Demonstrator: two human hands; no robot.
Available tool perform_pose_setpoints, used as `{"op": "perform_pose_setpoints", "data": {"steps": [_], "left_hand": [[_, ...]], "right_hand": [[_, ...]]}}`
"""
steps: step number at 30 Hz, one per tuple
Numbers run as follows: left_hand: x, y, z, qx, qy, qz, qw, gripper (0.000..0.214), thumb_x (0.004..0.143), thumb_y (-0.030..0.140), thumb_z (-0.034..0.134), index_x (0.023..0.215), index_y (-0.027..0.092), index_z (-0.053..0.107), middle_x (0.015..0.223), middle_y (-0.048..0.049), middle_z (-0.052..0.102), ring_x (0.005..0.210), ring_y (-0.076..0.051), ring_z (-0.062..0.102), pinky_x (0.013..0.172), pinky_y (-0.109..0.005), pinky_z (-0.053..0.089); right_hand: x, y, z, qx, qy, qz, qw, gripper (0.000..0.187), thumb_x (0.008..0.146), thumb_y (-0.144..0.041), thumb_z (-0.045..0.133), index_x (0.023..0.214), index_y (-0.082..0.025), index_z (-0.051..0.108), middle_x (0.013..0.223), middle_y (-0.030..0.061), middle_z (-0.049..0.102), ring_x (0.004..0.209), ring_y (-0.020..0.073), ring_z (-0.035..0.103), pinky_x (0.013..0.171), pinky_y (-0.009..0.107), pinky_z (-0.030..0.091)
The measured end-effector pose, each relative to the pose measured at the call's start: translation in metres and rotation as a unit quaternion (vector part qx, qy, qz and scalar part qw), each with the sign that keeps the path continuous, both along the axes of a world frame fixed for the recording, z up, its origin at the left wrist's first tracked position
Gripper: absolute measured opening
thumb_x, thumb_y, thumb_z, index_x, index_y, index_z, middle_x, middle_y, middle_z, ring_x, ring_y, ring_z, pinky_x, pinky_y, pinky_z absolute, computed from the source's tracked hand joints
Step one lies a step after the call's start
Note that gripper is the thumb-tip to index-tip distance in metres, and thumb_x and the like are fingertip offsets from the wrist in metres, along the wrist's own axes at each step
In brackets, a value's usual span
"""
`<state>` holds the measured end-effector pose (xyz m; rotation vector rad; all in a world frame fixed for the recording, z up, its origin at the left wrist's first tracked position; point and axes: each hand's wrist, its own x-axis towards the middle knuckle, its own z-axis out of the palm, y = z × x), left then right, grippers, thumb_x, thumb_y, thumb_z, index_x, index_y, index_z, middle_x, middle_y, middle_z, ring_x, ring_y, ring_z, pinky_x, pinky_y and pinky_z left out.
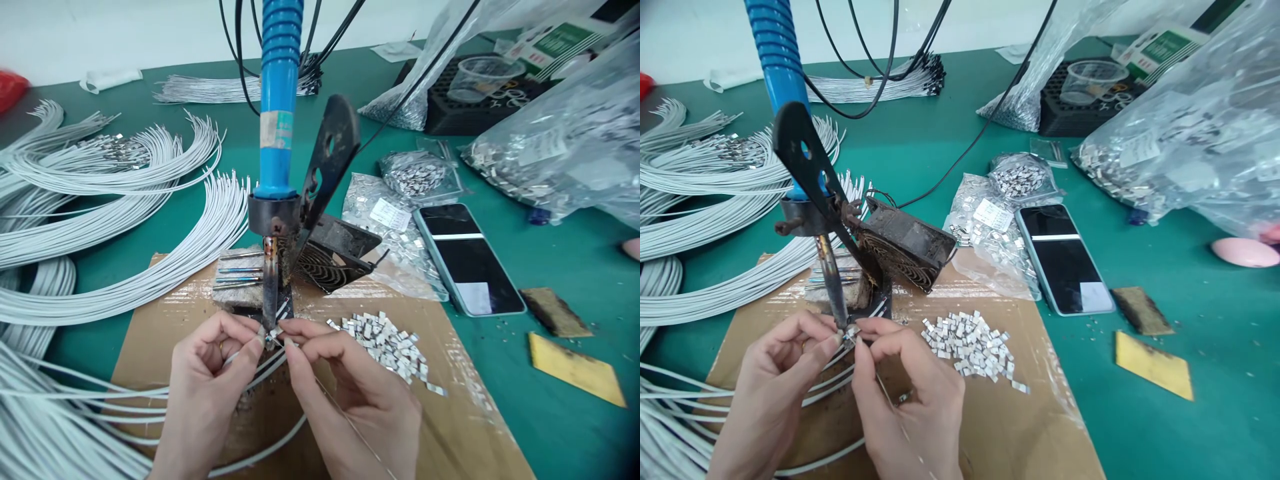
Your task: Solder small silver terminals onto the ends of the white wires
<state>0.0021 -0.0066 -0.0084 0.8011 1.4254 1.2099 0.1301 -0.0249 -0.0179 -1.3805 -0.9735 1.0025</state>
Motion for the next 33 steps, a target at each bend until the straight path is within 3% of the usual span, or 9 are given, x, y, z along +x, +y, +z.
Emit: {"op": "perform_pose_setpoints", "data": {"steps": [4,7,10,16,20,25,28,30,33], "left_hand": [[0.004,0.0,0.003,-0.006,-0.003,0.036,0.999,0.018,0.074,0.016,0.085,0.061,0.018,0.074,0.076,-0.0024,0.074,0.069,-0.013,0.068,0.065,-0.018,0.054],[0.001,0.0,0.001,-0.001,0.002,0.008,1.0,0.017,0.077,0.017,0.085,0.063,0.017,0.075,0.08,-0.0047,0.077,0.071,-0.015,0.069,0.066,-0.019,0.055],[-0.003,0.001,-0.001,0.006,0.005,-0.017,1.0,0.016,0.08,0.017,0.083,0.066,0.018,0.076,0.082,-0.0038,0.077,0.07,-0.014,0.07,0.066,-0.018,0.055],[0.002,0.002,0.001,0.002,0.003,0.009,1.0,0.017,0.077,0.014,0.084,0.063,0.018,0.075,0.076,-0.0017,0.074,0.071,-0.013,0.07,0.067,-0.016,0.055],[0.006,0.001,0.004,-0.007,-0.004,0.03,1.0,0.017,0.076,0.015,0.083,0.062,0.018,0.074,0.074,-0.0014,0.073,0.069,-0.012,0.068,0.065,-0.016,0.054],[0.008,0.0,0.004,0.001,0.002,0.03,1.0,0.017,0.073,0.013,0.084,0.061,0.018,0.073,0.073,-0.0004,0.072,0.066,-0.011,0.066,0.062,-0.014,0.052],[0.009,-0.004,0.004,-0.009,0.022,0.034,0.999,0.016,0.07,0.013,0.086,0.062,0.018,0.073,0.076,-0.0004,0.072,0.066,-0.01,0.067,0.06,-0.013,0.052],[0.01,-0.009,0.004,-0.022,0.042,0.033,0.998,0.015,0.068,0.015,0.086,0.062,0.018,0.073,0.079,-0.0009,0.074,0.068,-0.011,0.069,0.062,-0.012,0.053],[0.012,-0.018,0.004,-0.038,0.072,0.029,0.996,0.014,0.069,0.018,0.085,0.063,0.019,0.073,0.08,-0.0005,0.075,0.069,-0.011,0.07,0.064,-0.012,0.053]], "right_hand": [[0.0,0.001,0.001,0.009,0.007,-0.004,1.0,0.02,0.09,-0.021,0.075,0.071,-0.022,0.068,0.097,0.0059,0.083,0.085,0.019,0.081,0.053,0.017,0.056],[0.0,0.002,0.001,0.017,0.001,-0.001,1.0,0.02,0.09,-0.021,0.075,0.071,-0.022,0.068,0.097,0.0055,0.083,0.084,0.0188,0.082,0.049,0.016,0.054],[0.0,0.001,0.001,0.025,-0.009,-0.004,1.0,0.019,0.09,-0.021,0.075,0.072,-0.023,0.069,0.095,0.0052,0.083,0.088,0.0196,0.082,0.058,0.017,0.058],[-0.001,0.001,-0.001,0.016,-0.006,-0.005,1.0,0.02,0.091,-0.02,0.072,0.072,-0.023,0.067,0.098,0.0016,0.083,0.092,0.0159,0.081,0.061,0.014,0.056],[0.0,0.001,-0.002,0.014,-0.01,-0.006,1.0,0.02,0.09,-0.02,0.073,0.071,-0.023,0.067,0.097,0.0021,0.083,0.091,0.016,0.081,0.074,0.017,0.06],[0.001,-0.001,-0.003,0.004,-0.005,0.006,1.0,0.021,0.092,-0.022,0.072,0.072,-0.024,0.067,0.099,0.0018,0.082,0.092,0.0166,0.08,0.061,0.016,0.055],[0.003,-0.003,-0.004,0.005,-0.01,0.015,1.0,0.022,0.093,-0.024,0.071,0.072,-0.024,0.065,0.099,-0.0006,0.082,0.092,0.0146,0.079,0.063,0.015,0.055],[0.006,-0.004,-0.005,-0.001,-0.035,0.004,0.999,0.017,0.095,-0.027,0.07,0.078,-0.026,0.066,0.095,-0.0017,0.081,0.089,0.0139,0.079,0.069,0.017,0.056],[0.014,-0.003,-0.009,-0.021,-0.114,-0.004,0.993,0.012,0.102,-0.032,0.062,0.093,-0.027,0.07,0.08,-0.0037,0.076,0.073,0.0126,0.074,0.066,0.019,0.055]]}}
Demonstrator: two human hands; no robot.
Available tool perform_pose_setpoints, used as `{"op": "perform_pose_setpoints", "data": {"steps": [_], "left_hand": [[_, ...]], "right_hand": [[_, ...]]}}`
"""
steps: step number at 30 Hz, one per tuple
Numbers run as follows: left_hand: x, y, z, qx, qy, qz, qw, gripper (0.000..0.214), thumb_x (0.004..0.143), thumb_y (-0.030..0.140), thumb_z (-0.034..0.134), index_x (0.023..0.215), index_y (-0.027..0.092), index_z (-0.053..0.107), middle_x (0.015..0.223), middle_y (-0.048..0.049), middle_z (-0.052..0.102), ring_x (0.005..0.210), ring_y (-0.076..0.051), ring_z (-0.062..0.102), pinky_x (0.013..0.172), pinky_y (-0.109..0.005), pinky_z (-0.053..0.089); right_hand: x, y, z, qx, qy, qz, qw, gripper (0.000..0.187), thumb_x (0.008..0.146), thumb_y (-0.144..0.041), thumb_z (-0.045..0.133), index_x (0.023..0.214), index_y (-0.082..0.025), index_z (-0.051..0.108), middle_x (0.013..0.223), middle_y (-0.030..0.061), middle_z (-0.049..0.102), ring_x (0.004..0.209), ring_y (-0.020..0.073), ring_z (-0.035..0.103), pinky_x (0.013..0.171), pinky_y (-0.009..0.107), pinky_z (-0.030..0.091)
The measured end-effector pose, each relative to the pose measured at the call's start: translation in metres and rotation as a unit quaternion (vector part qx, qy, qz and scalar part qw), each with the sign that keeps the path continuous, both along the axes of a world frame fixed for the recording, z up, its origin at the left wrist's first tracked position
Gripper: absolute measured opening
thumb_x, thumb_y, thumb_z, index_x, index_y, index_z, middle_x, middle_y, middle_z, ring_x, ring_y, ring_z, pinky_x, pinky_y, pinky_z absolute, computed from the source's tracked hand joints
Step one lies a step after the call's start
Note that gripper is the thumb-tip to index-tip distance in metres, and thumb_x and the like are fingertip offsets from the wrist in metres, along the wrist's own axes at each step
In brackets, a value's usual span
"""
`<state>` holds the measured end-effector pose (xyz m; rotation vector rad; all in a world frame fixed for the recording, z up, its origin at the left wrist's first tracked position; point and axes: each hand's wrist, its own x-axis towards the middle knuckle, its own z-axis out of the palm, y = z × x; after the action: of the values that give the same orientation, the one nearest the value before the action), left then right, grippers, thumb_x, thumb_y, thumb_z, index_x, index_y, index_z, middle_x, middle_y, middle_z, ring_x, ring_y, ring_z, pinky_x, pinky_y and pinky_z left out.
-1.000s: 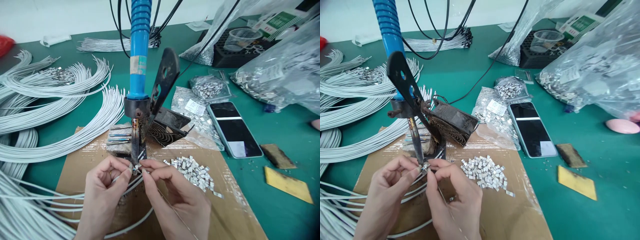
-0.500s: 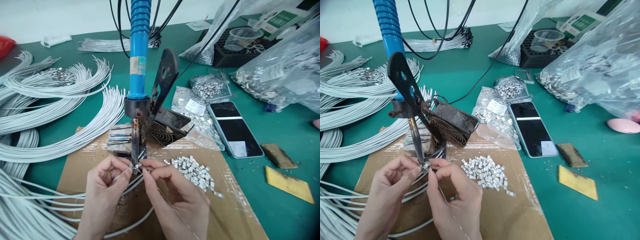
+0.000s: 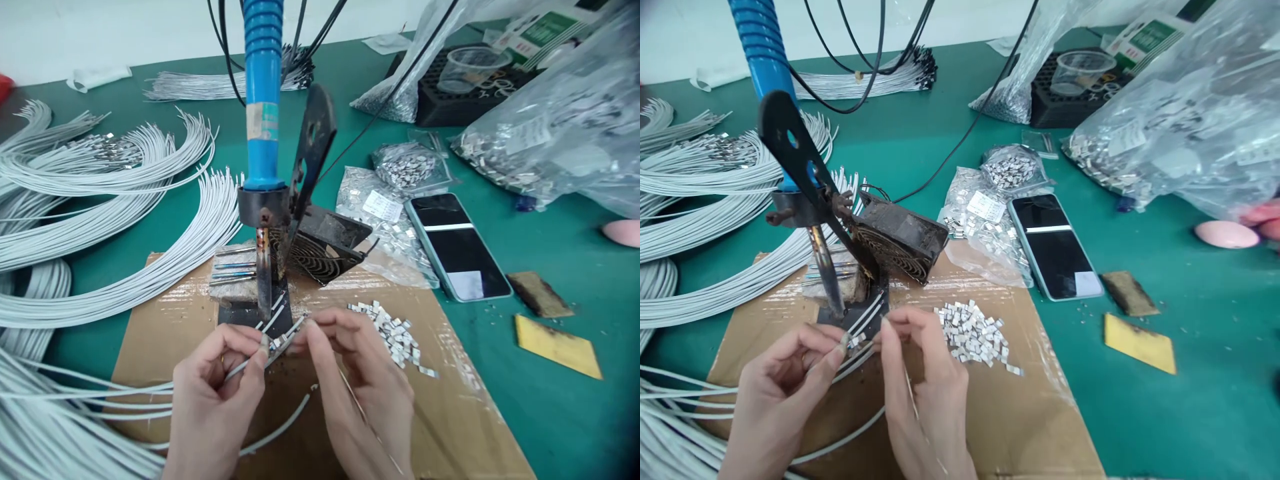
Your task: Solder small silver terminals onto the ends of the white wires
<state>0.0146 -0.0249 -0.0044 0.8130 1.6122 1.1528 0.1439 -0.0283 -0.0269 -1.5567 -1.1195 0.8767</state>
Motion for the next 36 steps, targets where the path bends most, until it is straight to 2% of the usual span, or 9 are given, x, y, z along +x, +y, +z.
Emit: {"op": "perform_pose_setpoints", "data": {"steps": [3,6,9,16,29,36], "left_hand": [[0.001,-0.01,-0.003,-0.006,-0.001,-0.015,1.0,0.013,0.072,0.02,0.085,0.065,0.02,0.073,0.08,-0.0005,0.074,0.068,-0.012,0.068,0.064,-0.015,0.054],[0.0,-0.019,-0.008,-0.017,-0.022,-0.048,0.998,0.013,0.075,0.024,0.085,0.068,0.021,0.075,0.077,-0.0008,0.075,0.059,-0.01,0.059,0.055,-0.015,0.046],[0.0,-0.026,-0.01,-0.037,-0.035,-0.061,0.997,0.014,0.075,0.028,0.087,0.072,0.021,0.076,0.069,0.0014,0.071,0.053,-0.007,0.047,0.05,-0.015,0.036],[0.004,-0.031,-0.001,-0.071,-0.035,-0.06,0.995,0.03,0.069,0.04,0.093,0.071,0.018,0.072,0.052,0.0074,0.052,0.048,-0.006,0.032,0.047,-0.016,0.027],[0.006,-0.037,0.002,-0.065,-0.02,-0.061,0.996,0.035,0.068,0.046,0.094,0.07,0.018,0.074,0.052,0.0073,0.049,0.048,-0.005,0.033,0.046,-0.016,0.028],[0.008,-0.039,-0.001,-0.053,-0.038,-0.045,0.997,0.033,0.065,0.044,0.096,0.069,0.019,0.075,0.054,0.0076,0.05,0.048,-0.005,0.033,0.051,-0.014,0.039]], "right_hand": [[0.006,-0.001,-0.004,0.016,-0.045,0.08,0.996,0.026,0.105,-0.03,0.056,0.084,-0.024,0.069,0.073,-0.0029,0.069,0.065,0.0126,0.064,0.063,0.022,0.05],[0.009,-0.003,-0.007,0.03,-0.012,0.125,0.992,0.03,0.104,-0.027,0.059,0.075,-0.022,0.064,0.071,-0.0028,0.063,0.064,0.0121,0.058,0.061,0.022,0.046],[0.009,-0.005,-0.009,0.026,0.02,0.127,0.991,0.03,0.103,-0.026,0.06,0.074,-0.021,0.065,0.071,-0.003,0.062,0.065,0.0116,0.056,0.061,0.022,0.043],[0.009,-0.012,-0.011,0.033,0.054,0.131,0.989,0.028,0.102,-0.024,0.061,0.074,-0.02,0.063,0.07,-0.004,0.06,0.064,0.0112,0.053,0.061,0.024,0.04],[0.009,-0.017,-0.01,0.046,0.103,0.124,0.986,0.029,0.102,-0.023,0.061,0.073,-0.021,0.062,0.07,-0.0047,0.055,0.064,0.0113,0.05,0.06,0.024,0.039],[0.008,-0.018,-0.011,0.033,0.114,0.123,0.985,0.029,0.101,-0.024,0.062,0.072,-0.021,0.062,0.068,-0.0052,0.053,0.063,0.0111,0.048,0.059,0.024,0.039]]}}
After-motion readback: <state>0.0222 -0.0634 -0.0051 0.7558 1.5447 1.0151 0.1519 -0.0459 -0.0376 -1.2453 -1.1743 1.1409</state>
